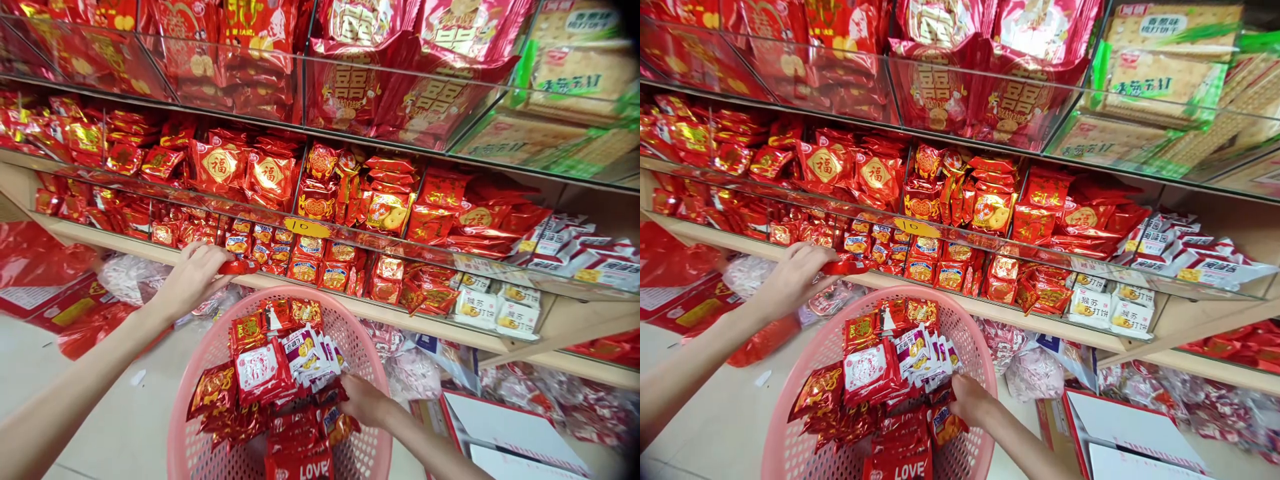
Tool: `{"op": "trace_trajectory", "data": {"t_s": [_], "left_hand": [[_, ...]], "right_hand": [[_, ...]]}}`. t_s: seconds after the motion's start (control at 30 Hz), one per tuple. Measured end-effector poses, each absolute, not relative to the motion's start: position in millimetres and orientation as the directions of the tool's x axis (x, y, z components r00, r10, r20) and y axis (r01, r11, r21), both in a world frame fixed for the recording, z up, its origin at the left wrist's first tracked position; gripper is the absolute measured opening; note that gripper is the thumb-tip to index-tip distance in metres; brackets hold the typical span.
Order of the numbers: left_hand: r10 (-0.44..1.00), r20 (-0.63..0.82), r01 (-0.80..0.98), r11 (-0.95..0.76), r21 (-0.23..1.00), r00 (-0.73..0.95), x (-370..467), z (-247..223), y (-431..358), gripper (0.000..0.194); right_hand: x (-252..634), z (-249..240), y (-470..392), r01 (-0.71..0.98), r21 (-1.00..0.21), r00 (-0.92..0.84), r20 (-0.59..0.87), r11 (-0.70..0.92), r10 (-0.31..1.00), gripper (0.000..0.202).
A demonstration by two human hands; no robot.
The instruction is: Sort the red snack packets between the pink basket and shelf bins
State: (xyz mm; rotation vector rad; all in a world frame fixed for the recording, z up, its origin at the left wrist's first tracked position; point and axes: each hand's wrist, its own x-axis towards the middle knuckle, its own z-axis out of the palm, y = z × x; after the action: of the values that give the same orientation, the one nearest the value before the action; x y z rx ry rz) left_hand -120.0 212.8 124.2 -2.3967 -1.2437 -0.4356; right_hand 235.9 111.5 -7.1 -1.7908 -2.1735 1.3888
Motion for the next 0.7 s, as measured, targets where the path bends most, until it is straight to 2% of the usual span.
{"op": "trace_trajectory", "data": {"t_s": [0.3,0.43,0.5,0.7], "left_hand": [[0.677,0.481,0.808,-0.577,-0.122,0.557,-106,126,207,0.022],[0.67,0.493,0.787,-0.615,-0.049,0.555,-99,121,202,0.023],[0.682,0.487,0.773,-0.634,0.022,0.545,-93,119,196,0.024],[0.744,0.424,0.67,-0.66,0.34,0.517,-50,117,163,0.025]], "right_hand": [[231,-21,93,0.889,-0.448,-0.352,-0.532,0.097,0.77,0.054],[228,-22,94,0.911,-0.392,-0.339,-0.536,0.128,0.773,0.055],[226,-17,93,0.924,-0.359,-0.32,-0.538,0.131,0.78,0.054],[217,8,80,0.969,-0.206,-0.227,-0.504,0.14,0.833,0.049]]}}
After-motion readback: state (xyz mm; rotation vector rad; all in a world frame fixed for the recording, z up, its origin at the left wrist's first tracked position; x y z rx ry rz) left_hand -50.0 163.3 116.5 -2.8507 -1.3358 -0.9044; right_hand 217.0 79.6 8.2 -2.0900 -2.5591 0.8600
